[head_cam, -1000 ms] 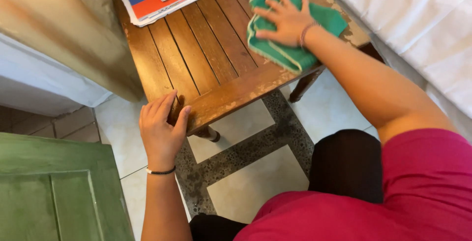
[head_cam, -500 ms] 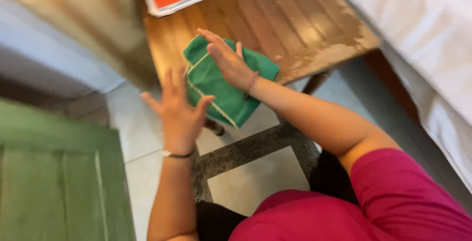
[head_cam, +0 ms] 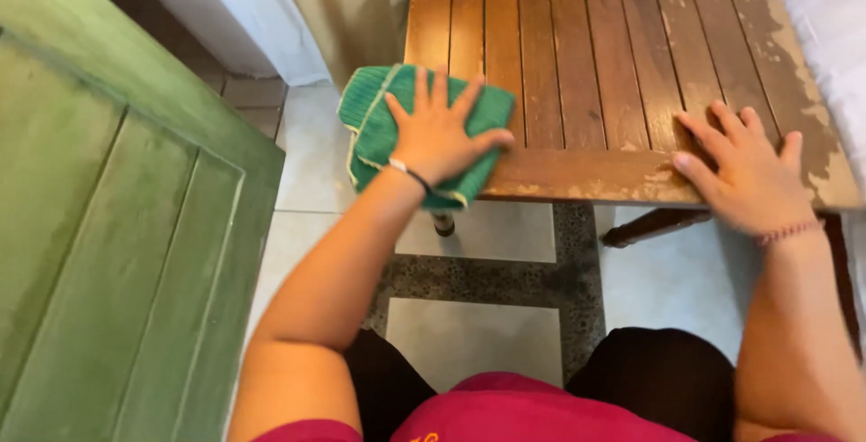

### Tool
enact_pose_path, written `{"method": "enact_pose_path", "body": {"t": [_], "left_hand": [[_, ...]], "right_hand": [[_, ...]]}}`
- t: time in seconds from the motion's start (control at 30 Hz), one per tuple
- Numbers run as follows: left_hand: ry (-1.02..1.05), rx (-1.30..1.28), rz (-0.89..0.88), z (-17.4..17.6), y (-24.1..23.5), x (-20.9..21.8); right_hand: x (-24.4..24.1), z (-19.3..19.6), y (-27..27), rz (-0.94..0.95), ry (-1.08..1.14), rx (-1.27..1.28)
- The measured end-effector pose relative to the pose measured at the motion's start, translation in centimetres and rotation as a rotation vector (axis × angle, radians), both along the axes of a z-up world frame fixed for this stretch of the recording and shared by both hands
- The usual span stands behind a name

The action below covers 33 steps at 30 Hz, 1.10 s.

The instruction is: Wipe a wooden bedside table using a green cleaning cloth.

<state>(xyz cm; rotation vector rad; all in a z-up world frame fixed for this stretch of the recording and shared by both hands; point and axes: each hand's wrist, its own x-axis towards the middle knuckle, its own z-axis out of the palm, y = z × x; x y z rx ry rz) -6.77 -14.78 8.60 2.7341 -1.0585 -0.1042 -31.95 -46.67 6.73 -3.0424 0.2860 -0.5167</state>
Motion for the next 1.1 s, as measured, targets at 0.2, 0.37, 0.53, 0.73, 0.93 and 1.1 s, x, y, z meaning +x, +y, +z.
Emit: {"method": "enact_pose_path", "body": {"t": [0.2,0.37,0.53,0.73,0.93,1.1], "left_hand": [[0.023,-0.101,0.174,-3.1,-3.4,10.2],[0.036,-0.196,0.267,-3.6,-5.5,15.4],[0.063,-0.225,0.344,-3.7,-2.7,11.2],[0.144,-0.278,0.221,-3.8,5.5,2.3],[0.104,-0.586,0.214,-4.6,7.6,-4.3],[-0.12,-1.155,0.298,-10.4,6.2,-7.5]], "right_hand": [[-1.0,-0.6,1.5,-0.096,-0.142,-0.02],[-1.2,-0.6,1.2,-0.073,-0.171,-0.048],[-1.5,0.6,2.1,-0.036,-0.164,0.001],[-1.7,-0.6,1.0,0.05,-0.252,0.069],[-1.9,-2.2,-0.3,-0.028,-0.202,-0.184],[-2.1,-2.4,-0.5,-0.006,-0.211,-0.153]]}}
